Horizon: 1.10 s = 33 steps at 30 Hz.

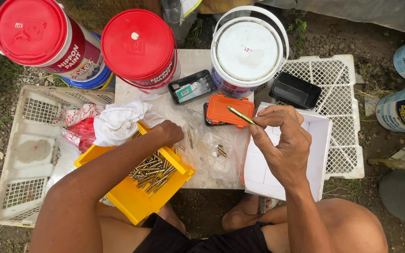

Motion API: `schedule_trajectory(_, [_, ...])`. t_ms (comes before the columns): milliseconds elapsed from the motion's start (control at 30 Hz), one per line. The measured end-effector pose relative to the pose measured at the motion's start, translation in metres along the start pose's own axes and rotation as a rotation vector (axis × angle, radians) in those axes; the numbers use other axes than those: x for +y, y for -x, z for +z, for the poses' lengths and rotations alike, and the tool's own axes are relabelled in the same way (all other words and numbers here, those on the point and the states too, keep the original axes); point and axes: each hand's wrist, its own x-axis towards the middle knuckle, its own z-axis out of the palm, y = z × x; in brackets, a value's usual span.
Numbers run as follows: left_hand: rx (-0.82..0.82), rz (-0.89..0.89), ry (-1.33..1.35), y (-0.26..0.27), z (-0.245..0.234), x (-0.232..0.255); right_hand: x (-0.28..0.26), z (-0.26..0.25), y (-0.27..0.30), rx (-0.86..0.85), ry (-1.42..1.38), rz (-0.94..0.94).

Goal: The person sits on the ground and cleans brass-colored nails one by one using a white cloth. They pick nails from a yellow container, wipe them, and place them on a white surface.

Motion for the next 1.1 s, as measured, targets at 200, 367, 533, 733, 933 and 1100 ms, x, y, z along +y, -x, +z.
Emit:
schedule_trajectory(200, [0.003, 0.005, 0.000, 0.008, -0.005, 0.005, -0.001, 0.002, -0.001, -0.004, -0.006, 0.006])
schedule_trajectory(367, [0.048, -0.004, 0.135, 0.001, 0.005, -0.004, -0.002, 0.002, -0.003, -0.009, -0.008, 0.011])
schedule_trajectory(533, [0.107, -0.053, 0.417, 0.033, -0.023, -0.007, -0.004, 0.002, -0.003, -0.012, -0.028, 0.037])
schedule_trajectory(733, [0.349, -0.069, 0.733, 0.076, -0.043, -0.014, 0.003, 0.008, 0.000, -0.038, -0.006, 0.023])
schedule_trajectory(933, [0.540, -0.057, 0.947, 0.134, -0.063, -0.018, 0.005, 0.020, 0.003, -0.061, -0.012, 0.027])
schedule_trajectory(1100, [0.801, -0.082, 0.943, 0.182, -0.085, -0.001, 0.010, 0.026, 0.008, -0.091, -0.004, 0.022])
